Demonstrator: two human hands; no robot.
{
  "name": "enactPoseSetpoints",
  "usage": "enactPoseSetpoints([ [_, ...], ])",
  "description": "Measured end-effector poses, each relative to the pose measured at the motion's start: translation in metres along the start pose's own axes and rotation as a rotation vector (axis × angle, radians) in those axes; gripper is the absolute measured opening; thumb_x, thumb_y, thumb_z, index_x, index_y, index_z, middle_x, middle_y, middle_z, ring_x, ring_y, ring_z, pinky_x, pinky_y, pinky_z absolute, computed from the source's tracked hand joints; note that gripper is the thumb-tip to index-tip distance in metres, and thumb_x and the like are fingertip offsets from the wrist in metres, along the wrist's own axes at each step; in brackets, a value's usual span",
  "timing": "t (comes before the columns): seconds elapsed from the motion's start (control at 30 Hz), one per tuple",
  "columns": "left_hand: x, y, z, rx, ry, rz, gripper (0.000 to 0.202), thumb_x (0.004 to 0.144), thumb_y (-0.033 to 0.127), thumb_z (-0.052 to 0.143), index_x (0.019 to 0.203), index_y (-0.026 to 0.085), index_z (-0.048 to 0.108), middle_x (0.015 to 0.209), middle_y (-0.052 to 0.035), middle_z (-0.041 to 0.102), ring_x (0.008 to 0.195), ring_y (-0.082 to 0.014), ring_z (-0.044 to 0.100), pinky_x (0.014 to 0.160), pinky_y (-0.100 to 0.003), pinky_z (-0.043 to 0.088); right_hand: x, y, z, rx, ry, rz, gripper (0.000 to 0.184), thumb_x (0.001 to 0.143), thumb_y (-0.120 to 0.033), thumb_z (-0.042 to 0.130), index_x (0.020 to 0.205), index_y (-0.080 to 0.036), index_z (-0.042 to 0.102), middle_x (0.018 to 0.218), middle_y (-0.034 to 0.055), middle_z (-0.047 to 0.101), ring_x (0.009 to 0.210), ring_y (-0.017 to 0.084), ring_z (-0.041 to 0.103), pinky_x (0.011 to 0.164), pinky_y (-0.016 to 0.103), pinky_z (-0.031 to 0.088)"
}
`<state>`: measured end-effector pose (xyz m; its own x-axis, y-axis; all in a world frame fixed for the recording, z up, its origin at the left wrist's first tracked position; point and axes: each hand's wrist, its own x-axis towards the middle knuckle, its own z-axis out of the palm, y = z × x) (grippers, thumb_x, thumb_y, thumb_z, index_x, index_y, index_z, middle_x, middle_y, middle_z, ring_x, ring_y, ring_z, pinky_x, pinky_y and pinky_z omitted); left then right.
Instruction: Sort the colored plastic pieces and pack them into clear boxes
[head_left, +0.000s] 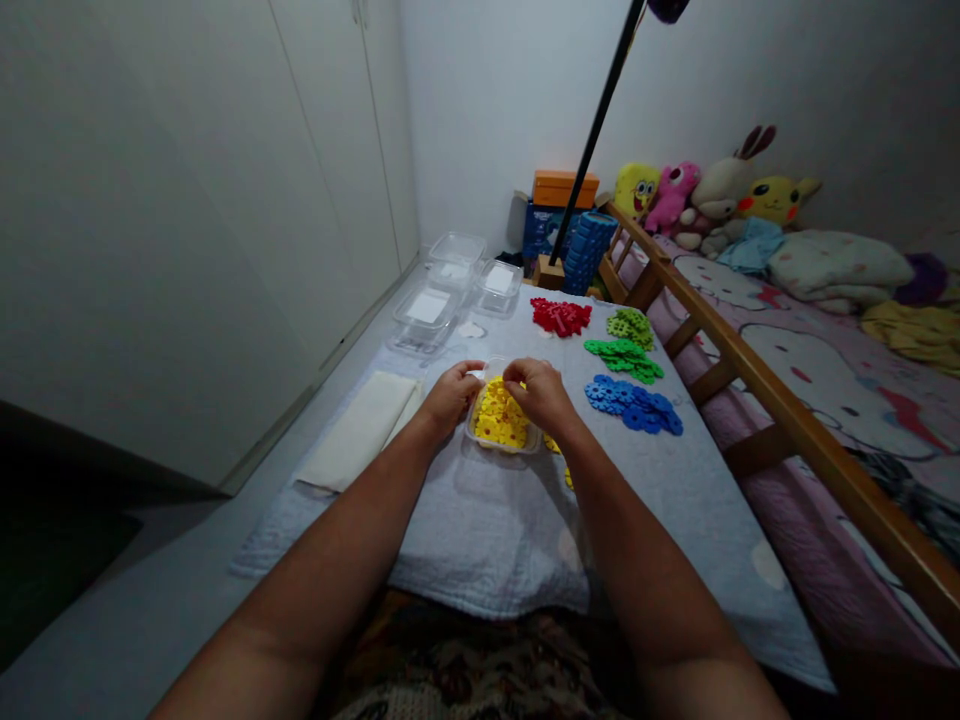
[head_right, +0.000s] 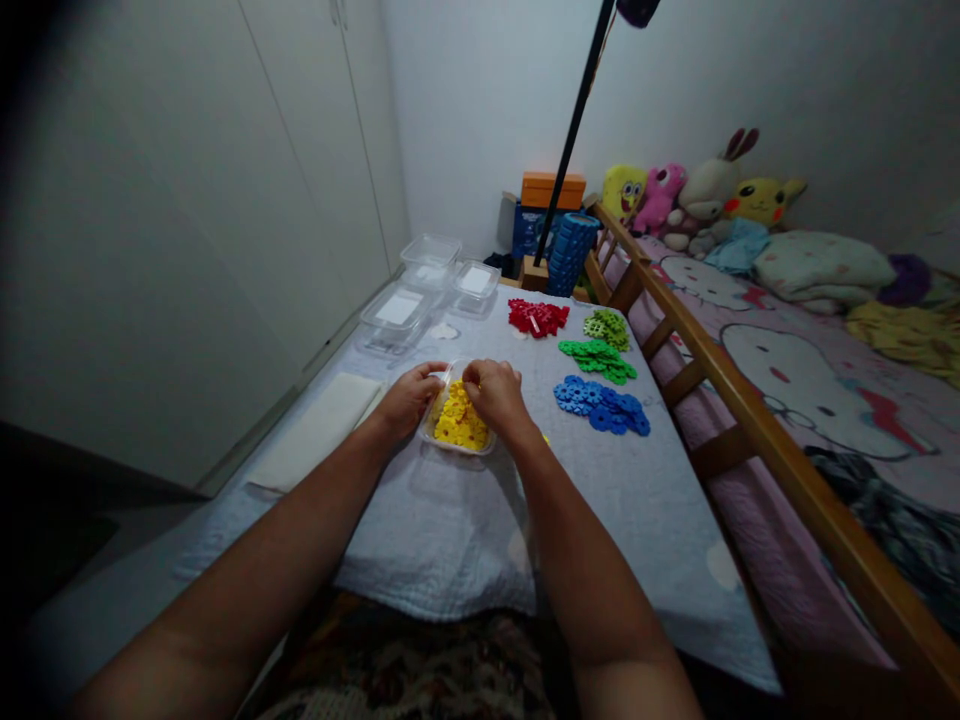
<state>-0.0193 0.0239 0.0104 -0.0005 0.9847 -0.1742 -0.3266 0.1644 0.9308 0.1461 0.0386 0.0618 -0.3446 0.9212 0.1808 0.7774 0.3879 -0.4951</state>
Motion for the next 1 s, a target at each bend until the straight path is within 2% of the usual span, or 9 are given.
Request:
enactPoseSetpoints([
  [0.13,0.001,0.0,-0.001,0.012,-0.001,0.0,0.051,0.058,0.02,0.066,0.109,0.017,0.061,0.06,0.005,0.057,0.048,-0.0114,0.051,0.048,-0.021,0.033,0.004,-0.003,0.005,-0.06,-0.027,0.069,0.013,0.086,-0.017,0.062,0.092,-0.023,0.072,0.095,0.0032,0.076,0.094,0.022,0.063,0.089,0.037,0.039],
  [0.3,0.0,0.0,-0.001,0.036,-0.007,-0.008,0.051,0.059,0.022,0.065,0.11,0.018,0.06,0.056,0.006,0.055,0.044,-0.0109,0.046,0.045,-0.021,0.029,-0.001,0.002,0.005,-0.068,0.041,0.078,0.016,0.086,-0.016,0.06,0.095,-0.024,0.072,0.097,0.0044,0.076,0.097,0.023,0.063,0.091,0.038,0.039],
  [0.43,-0.001,0.002,0.001,0.026,0.001,-0.009,0.052,0.058,0.021,0.064,0.109,0.017,0.06,0.053,0.0072,0.053,0.043,-0.0106,0.044,0.045,-0.021,0.029,-0.008,0.02,-0.005,0.032,0.109,0.06,0.011,0.084,-0.019,0.061,0.089,-0.022,0.071,0.095,0.0045,0.075,0.092,0.021,0.063,0.087,0.036,0.043],
  [0.57,0.0,0.0,0.0,0.031,0.0,-0.014,0.051,0.059,0.021,0.064,0.11,0.018,0.06,0.055,0.0068,0.053,0.045,-0.0114,0.048,0.046,-0.021,0.03,-0.018,0.046,-0.024,0.105,0.107,0.099,0.01,0.084,-0.02,0.06,0.088,-0.019,0.069,0.09,0.0043,0.072,0.079,0.017,0.061,0.076,0.03,0.045],
  [0.67,0.0,-0.001,-0.001,0.038,0.005,-0.009,0.051,0.059,0.021,0.064,0.11,0.019,0.06,0.057,0.0066,0.054,0.046,-0.0119,0.05,0.046,-0.021,0.031,-0.03,0.067,-0.036,0.068,0.032,0.141,0.009,0.083,-0.021,0.062,0.087,-0.018,0.069,0.089,0.0046,0.071,0.076,0.016,0.061,0.074,0.028,0.045],
  [0.73,0.0,-0.001,-0.001,0.049,0.01,-0.006,0.051,0.059,0.022,0.065,0.11,0.019,0.06,0.058,0.0064,0.055,0.046,-0.0117,0.05,0.046,-0.021,0.032,-0.039,0.081,-0.039,0.025,-0.07,0.147,0.009,0.08,-0.02,0.066,0.088,-0.018,0.07,0.09,0.0049,0.071,0.08,0.017,0.062,0.075,0.028,0.045],
  [0.8,-0.001,0.0,0.0,0.065,0.016,-0.012,0.05,0.059,0.022,0.065,0.109,0.019,0.061,0.058,0.0063,0.055,0.046,-0.0113,0.049,0.046,-0.021,0.032,-0.048,0.091,-0.039,-0.001,-0.186,0.165,0.017,0.076,-0.02,0.072,0.092,-0.018,0.071,0.093,0.0055,0.071,0.084,0.018,0.063,0.075,0.027,0.046],
  [0.9,-0.002,0.002,0.001,0.065,0.023,-0.017,0.049,0.06,0.023,0.066,0.108,0.019,0.061,0.058,0.0062,0.055,0.045,-0.011,0.048,0.046,-0.021,0.031,-0.059,0.099,-0.035,-0.008,-0.283,0.19,0.027,0.068,-0.02,0.077,0.095,-0.018,0.072,0.096,0.0056,0.071,0.086,0.019,0.064,0.072,0.026,0.046],
  [1.0,-0.003,0.004,0.002,0.044,0.025,-0.012,0.049,0.059,0.022,0.066,0.107,0.018,0.061,0.059,0.0058,0.055,0.047,-0.0116,0.05,0.046,-0.021,0.032,-0.064,0.098,-0.035,0.012,-0.311,0.196,0.02,0.065,-0.02,0.076,0.085,-0.019,0.07,0.087,0.0027,0.07,0.08,0.018,0.062,0.066,0.026,0.043],
])
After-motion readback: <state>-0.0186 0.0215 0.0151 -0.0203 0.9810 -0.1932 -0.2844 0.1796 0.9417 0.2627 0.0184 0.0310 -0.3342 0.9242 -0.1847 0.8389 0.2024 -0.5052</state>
